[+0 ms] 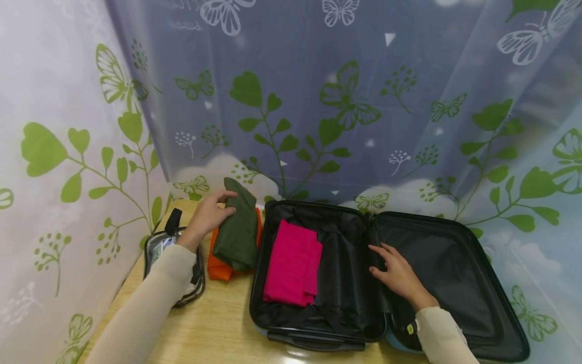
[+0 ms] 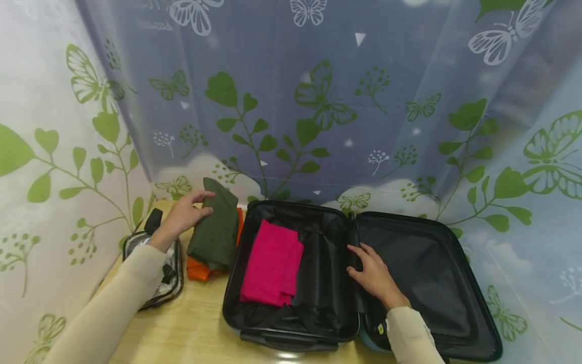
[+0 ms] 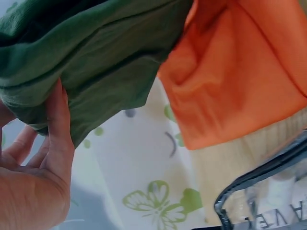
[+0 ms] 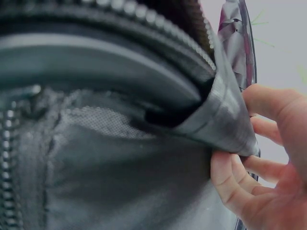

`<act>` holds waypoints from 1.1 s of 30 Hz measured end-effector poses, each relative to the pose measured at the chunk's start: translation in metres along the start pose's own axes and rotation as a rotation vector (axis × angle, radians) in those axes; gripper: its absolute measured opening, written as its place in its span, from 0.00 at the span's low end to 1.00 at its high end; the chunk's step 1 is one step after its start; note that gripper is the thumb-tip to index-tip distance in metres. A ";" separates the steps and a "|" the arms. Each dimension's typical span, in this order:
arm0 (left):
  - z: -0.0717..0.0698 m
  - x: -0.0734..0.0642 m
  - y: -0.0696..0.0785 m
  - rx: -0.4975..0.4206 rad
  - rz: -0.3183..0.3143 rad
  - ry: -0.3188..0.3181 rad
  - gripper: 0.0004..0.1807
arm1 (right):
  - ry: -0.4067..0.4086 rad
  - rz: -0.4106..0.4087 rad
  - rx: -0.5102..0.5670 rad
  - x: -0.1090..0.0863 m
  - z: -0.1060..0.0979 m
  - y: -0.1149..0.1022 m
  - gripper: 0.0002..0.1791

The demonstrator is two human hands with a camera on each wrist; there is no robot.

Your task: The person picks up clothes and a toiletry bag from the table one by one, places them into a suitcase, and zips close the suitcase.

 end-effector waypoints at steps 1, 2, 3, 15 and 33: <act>-0.001 0.000 0.002 -0.005 0.004 0.002 0.26 | -0.001 0.001 0.000 0.000 0.000 0.000 0.35; -0.003 0.000 0.005 -0.011 0.009 0.004 0.26 | -0.001 0.001 0.000 0.000 0.000 0.000 0.35; -0.004 0.000 0.008 -0.016 0.012 0.006 0.26 | -0.001 0.000 0.000 0.000 0.000 0.000 0.35; -0.014 -0.003 0.041 -0.055 0.041 0.001 0.26 | 0.001 -0.004 0.003 0.000 0.001 0.001 0.35; -0.008 -0.011 0.092 -0.067 0.149 -0.002 0.25 | -0.016 0.004 0.016 -0.001 0.001 0.000 0.35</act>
Point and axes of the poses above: each hand's wrist, its own x-axis towards the middle knuckle, its own z-axis out of the palm, y = z × x, the point moved 7 cm from there along x, towards the middle knuckle, and after that the axes turned 4 degrees about -y, right-handed, at the moved point
